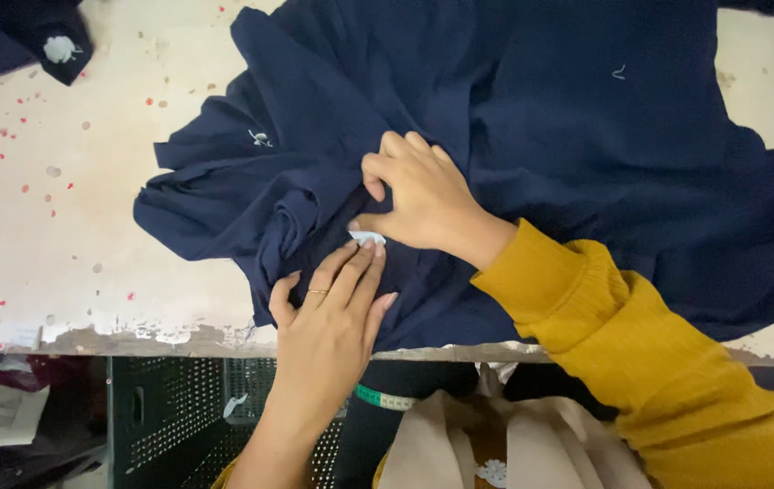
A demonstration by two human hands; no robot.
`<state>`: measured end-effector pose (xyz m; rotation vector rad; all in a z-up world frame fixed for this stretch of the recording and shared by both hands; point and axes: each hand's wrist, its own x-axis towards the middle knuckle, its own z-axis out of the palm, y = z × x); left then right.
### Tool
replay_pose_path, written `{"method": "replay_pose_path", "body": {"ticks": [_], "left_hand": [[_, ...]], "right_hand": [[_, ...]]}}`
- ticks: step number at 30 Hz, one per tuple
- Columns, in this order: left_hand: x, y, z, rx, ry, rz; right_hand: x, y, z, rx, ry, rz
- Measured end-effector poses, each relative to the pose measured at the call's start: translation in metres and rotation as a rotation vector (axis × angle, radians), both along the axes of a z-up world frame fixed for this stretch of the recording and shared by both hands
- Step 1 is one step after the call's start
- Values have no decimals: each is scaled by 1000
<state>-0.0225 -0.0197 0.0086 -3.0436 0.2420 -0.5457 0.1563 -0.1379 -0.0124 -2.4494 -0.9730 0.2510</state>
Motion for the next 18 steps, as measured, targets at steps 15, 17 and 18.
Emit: {"method": "replay_pose_path", "body": {"ticks": [15, 17, 18], "left_hand": [[7, -3, 27, -183, 222, -5], [18, -11, 18, -84, 63, 10], [25, -16, 13, 10, -93, 34]], "right_hand": [[22, -21, 13, 350, 229, 276], [6, -43, 51, 348, 83, 256], [-2, -55, 70, 342, -56, 243]]}}
